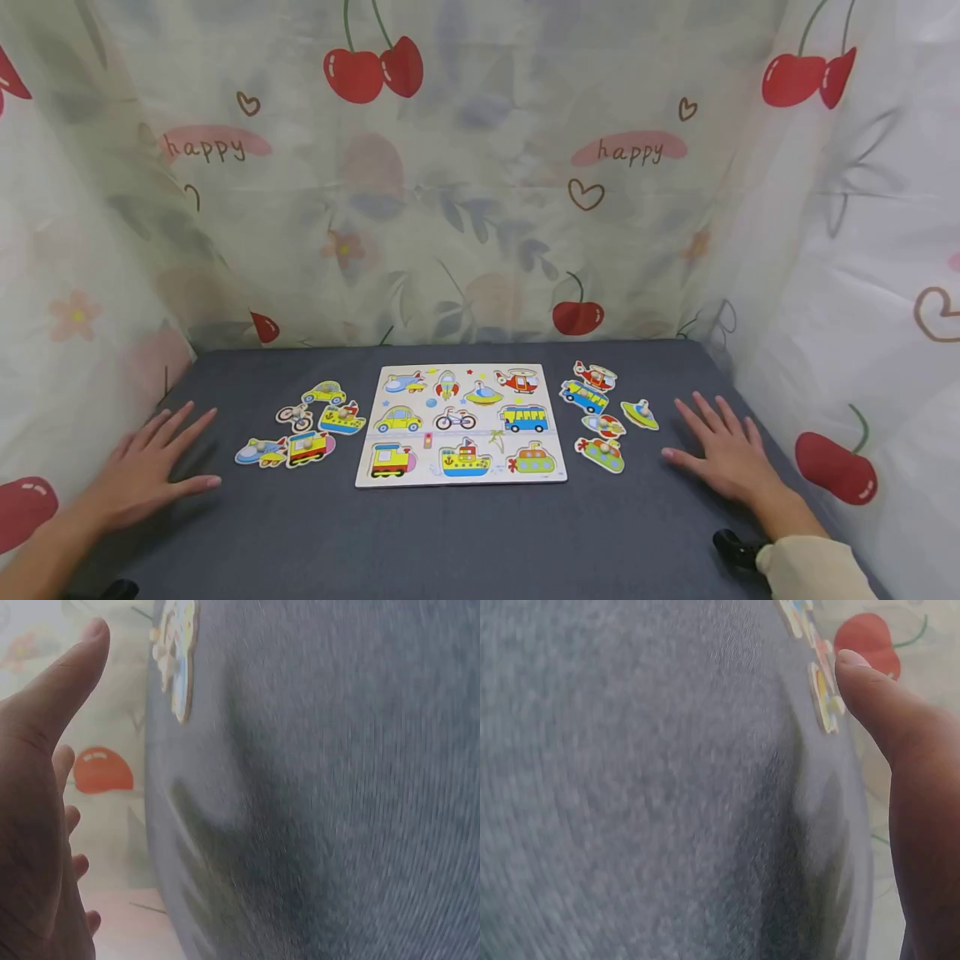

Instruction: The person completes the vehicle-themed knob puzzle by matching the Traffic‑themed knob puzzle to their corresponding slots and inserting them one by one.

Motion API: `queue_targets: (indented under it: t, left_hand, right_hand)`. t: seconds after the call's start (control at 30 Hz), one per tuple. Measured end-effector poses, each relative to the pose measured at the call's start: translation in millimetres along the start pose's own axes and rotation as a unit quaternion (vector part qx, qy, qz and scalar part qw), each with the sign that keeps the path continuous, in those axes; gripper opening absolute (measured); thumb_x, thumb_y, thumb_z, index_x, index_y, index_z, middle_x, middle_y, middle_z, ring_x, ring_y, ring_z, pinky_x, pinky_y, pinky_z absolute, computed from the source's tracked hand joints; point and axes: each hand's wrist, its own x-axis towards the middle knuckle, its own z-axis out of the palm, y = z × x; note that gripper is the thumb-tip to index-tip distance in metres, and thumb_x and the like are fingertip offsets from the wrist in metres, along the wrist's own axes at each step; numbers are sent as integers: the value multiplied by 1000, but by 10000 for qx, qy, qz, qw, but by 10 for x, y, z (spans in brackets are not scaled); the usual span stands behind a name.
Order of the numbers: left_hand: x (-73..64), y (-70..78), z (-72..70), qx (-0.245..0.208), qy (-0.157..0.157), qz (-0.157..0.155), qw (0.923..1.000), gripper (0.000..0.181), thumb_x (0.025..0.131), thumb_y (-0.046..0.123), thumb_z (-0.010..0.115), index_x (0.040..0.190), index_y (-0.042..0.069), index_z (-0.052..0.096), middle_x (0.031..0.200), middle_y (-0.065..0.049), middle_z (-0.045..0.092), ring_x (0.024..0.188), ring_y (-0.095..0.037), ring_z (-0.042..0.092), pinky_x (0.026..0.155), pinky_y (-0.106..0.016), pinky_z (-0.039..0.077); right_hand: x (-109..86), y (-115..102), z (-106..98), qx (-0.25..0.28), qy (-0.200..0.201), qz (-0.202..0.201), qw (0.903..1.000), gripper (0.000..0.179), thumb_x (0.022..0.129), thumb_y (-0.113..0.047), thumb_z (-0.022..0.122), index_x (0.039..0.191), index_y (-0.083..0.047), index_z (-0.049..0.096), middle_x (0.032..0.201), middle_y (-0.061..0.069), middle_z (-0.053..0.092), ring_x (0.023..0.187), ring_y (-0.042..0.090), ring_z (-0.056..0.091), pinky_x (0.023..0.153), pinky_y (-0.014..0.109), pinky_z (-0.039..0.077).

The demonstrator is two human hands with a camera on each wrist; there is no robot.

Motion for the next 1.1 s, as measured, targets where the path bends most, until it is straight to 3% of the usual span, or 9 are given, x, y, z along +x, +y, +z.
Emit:
queue_targets:
  t: [0.17,0.43,0.67,0.8,1.0,1.1]
  left_hand:
    - [7,140,-39,-221,183,225,9993,96,79,63,68,155,23,25,155,-23,21,133,-53,21,96,-73,17]
    - [42,360,-69,-725,90,258,9970,93,79,60,70,154,23,29,153,-23,25,131,-54,26,92,-75,24]
    - [49,546,-74,-1586,124,355,9866,85,80,46,77,148,13,38,148,-28,32,128,-53,33,92,-71,27]
    - [53,654,-81,-1853,114,311,9821,79,82,43,77,145,10,42,146,-27,36,129,-50,35,93,-71,29]
    - [44,835,-72,-2294,313,324,9723,74,81,34,80,141,7,47,139,-21,47,121,-41,49,90,-57,45]
    - [44,921,-63,-2525,290,150,9670,71,81,30,81,140,8,49,135,-19,51,115,-37,55,86,-51,50]
  right_hand:
    - [14,-54,-18,38,79,-99,9999,90,89,-60,57,156,-16,18,156,25,15,141,49,4,98,75,6]
    - [29,-206,-56,186,183,-143,9996,86,88,-56,61,154,-14,25,155,26,19,140,50,9,96,76,13]
    - [-2,-370,-90,472,202,-183,9985,84,89,-51,65,153,-12,28,152,27,23,137,51,17,91,78,19]
    - [-24,-440,-78,719,399,-341,9960,81,88,-48,67,152,-12,31,151,26,27,135,51,21,91,77,21]
    - [-22,-568,-55,1054,857,-604,9889,77,86,-38,73,148,-9,37,147,26,33,131,51,28,92,72,26]
    - [-13,-666,-58,1226,993,-604,9856,74,86,-33,74,146,-5,39,145,28,35,129,51,30,94,70,26]
